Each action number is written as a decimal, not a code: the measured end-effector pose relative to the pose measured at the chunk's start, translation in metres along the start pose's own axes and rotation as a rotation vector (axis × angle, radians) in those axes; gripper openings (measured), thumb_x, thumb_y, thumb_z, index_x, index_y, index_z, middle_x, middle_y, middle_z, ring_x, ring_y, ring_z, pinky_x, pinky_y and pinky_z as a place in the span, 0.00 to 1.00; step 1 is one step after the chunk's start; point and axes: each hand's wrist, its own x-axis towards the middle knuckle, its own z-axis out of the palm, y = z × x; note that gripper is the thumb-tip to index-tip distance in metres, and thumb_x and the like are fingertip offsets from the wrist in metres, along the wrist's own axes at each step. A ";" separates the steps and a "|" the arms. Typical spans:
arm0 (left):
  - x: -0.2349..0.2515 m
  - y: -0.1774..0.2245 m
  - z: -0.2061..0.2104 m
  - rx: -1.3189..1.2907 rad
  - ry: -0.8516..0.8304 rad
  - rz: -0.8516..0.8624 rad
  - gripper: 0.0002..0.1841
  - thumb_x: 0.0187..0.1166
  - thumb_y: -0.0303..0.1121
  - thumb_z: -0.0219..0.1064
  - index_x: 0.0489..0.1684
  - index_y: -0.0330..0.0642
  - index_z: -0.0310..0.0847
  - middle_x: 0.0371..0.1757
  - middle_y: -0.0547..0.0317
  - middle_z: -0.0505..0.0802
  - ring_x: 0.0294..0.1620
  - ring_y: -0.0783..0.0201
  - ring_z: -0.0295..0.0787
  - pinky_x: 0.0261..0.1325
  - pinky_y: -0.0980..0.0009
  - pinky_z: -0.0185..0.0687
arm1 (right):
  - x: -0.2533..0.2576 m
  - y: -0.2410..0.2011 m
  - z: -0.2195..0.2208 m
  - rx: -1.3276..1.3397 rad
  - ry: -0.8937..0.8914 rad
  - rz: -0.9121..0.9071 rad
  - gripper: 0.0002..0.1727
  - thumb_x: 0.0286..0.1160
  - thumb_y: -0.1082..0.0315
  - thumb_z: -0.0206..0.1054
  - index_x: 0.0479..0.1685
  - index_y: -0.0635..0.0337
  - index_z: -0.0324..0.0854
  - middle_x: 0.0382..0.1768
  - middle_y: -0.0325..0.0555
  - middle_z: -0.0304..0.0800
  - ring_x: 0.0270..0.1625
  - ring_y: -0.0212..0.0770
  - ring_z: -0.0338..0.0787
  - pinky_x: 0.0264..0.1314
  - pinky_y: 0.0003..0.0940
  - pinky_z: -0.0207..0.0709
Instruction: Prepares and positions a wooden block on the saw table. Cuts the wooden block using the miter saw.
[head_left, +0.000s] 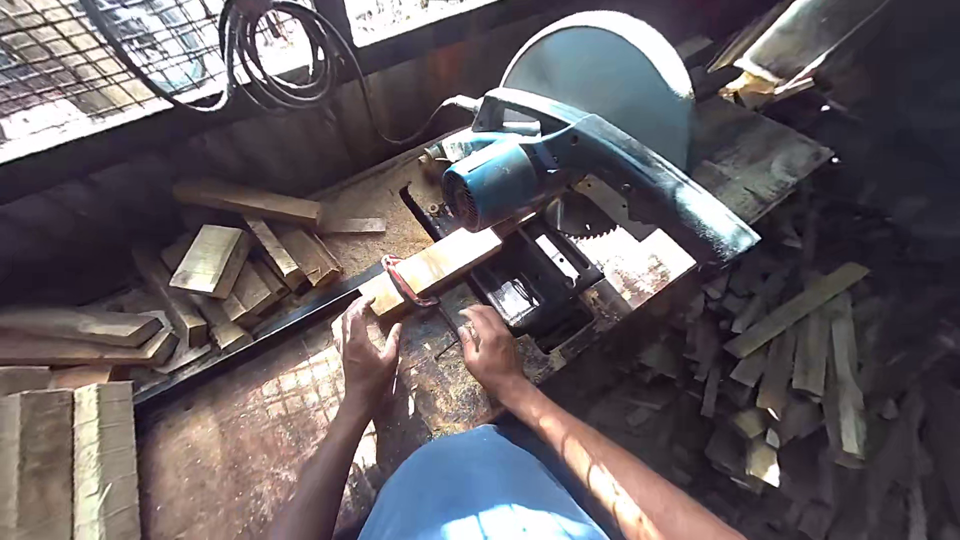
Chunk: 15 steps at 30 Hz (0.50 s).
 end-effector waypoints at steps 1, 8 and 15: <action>0.000 -0.001 -0.004 0.008 -0.005 0.005 0.32 0.74 0.45 0.76 0.78 0.46 0.76 0.79 0.54 0.82 0.83 0.52 0.72 0.86 0.48 0.66 | 0.000 -0.001 0.001 -0.053 -0.072 -0.185 0.16 0.82 0.63 0.63 0.61 0.58 0.88 0.66 0.48 0.88 0.73 0.44 0.85 0.78 0.42 0.79; 0.095 0.043 0.030 0.180 -0.266 -0.215 0.39 0.82 0.65 0.55 0.87 0.49 0.66 0.86 0.45 0.73 0.88 0.41 0.64 0.85 0.32 0.55 | 0.028 -0.028 0.018 -0.369 -0.650 -0.419 0.28 0.83 0.37 0.58 0.52 0.54 0.86 0.54 0.47 0.89 0.62 0.51 0.86 0.62 0.51 0.82; 0.112 0.037 0.057 0.331 -0.382 -0.287 0.24 0.90 0.51 0.45 0.78 0.59 0.76 0.74 0.56 0.86 0.79 0.46 0.74 0.80 0.32 0.56 | 0.041 -0.037 0.018 -0.475 -0.788 -0.395 0.34 0.80 0.33 0.57 0.57 0.56 0.85 0.55 0.52 0.89 0.63 0.55 0.87 0.63 0.54 0.81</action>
